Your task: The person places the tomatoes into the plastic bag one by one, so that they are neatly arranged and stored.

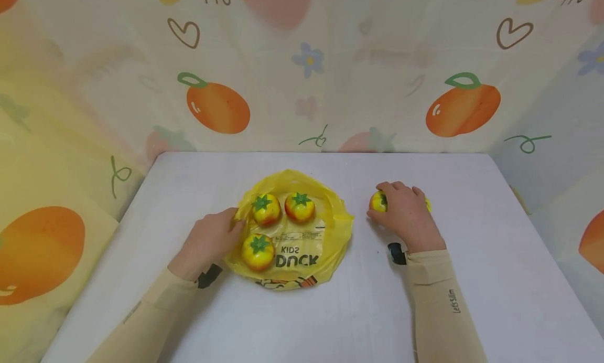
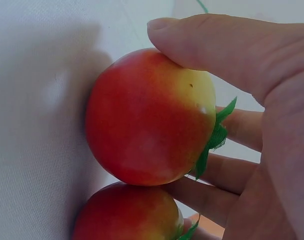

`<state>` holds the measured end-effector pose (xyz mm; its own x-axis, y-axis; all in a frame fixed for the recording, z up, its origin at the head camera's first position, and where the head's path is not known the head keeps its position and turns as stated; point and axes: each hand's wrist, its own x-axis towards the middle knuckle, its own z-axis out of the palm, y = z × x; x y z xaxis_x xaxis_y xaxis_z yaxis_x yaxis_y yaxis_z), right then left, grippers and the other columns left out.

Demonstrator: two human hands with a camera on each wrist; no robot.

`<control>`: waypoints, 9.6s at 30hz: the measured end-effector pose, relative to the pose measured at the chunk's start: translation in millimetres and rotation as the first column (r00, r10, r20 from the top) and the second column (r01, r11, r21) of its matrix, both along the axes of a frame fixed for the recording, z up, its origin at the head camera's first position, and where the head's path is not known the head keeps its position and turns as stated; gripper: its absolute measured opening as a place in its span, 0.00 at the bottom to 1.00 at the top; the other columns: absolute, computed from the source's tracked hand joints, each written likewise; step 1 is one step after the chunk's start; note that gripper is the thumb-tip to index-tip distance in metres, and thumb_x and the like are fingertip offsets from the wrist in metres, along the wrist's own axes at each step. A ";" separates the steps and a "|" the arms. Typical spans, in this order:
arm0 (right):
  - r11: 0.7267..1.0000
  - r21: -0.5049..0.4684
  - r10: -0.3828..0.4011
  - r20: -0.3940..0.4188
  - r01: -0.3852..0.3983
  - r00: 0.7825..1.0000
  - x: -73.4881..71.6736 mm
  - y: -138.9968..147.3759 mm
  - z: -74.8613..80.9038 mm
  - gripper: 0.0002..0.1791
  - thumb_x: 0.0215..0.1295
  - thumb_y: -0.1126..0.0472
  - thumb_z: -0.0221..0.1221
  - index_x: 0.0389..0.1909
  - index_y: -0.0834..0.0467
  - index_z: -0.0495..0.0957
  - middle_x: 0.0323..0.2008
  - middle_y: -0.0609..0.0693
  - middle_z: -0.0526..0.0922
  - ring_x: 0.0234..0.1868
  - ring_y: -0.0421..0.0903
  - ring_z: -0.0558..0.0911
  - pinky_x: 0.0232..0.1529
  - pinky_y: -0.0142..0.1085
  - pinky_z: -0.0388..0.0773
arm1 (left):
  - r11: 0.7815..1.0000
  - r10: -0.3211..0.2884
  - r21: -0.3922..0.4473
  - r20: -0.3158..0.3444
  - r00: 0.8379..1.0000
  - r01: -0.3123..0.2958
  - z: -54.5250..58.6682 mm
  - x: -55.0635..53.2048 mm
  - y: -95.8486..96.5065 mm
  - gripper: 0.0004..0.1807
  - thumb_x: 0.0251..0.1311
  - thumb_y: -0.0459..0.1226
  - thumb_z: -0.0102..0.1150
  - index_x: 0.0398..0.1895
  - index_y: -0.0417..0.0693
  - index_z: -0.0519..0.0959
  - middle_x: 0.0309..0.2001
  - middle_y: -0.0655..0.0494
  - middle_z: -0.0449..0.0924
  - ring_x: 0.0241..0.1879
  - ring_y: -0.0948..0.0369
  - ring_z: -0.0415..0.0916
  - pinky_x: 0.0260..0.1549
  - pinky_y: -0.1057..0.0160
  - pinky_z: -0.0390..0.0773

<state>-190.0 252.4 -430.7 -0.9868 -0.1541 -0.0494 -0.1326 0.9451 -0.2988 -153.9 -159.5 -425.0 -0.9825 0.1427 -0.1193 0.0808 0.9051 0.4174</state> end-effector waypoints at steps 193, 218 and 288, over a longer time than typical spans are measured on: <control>0.984 -0.177 -0.030 -0.038 0.023 0.999 18.8 15.7 37.1 0.37 0.72 0.39 0.67 0.75 0.55 0.73 0.59 0.61 0.82 0.58 0.60 0.80 0.67 0.62 0.74 | 0.999 0.019 -0.043 0.009 1.000 -0.019 -4.6 1.3 0.4 0.15 0.78 0.45 0.53 0.44 0.41 0.79 0.28 0.50 0.79 0.23 0.55 0.75 0.21 0.62 0.71; 0.981 -0.134 -0.122 0.115 0.137 0.986 6.7 63.9 1.1 0.47 0.72 0.38 0.66 0.80 0.63 0.63 0.74 0.74 0.66 0.68 0.69 0.70 0.69 0.68 0.70 | 0.999 0.007 -0.040 0.017 1.000 -0.006 -1.7 1.1 4.1 0.14 0.78 0.44 0.53 0.46 0.40 0.79 0.28 0.50 0.79 0.23 0.55 0.75 0.20 0.62 0.70; 0.986 -0.163 -0.030 0.079 0.043 0.996 20.4 6.2 37.2 0.43 0.74 0.43 0.67 0.81 0.56 0.63 0.76 0.67 0.68 0.67 0.67 0.73 0.67 0.68 0.75 | 0.997 0.007 -0.070 -0.003 1.000 -0.007 -4.1 2.9 5.4 0.14 0.77 0.43 0.53 0.46 0.39 0.79 0.26 0.49 0.79 0.22 0.55 0.74 0.19 0.62 0.71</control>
<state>-169.7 258.7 -393.5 -0.9863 -0.1305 -0.1013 -0.0702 0.8861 -0.4581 -151.0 -154.2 -429.0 -0.9839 0.1270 -0.1258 0.0754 0.9329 0.3522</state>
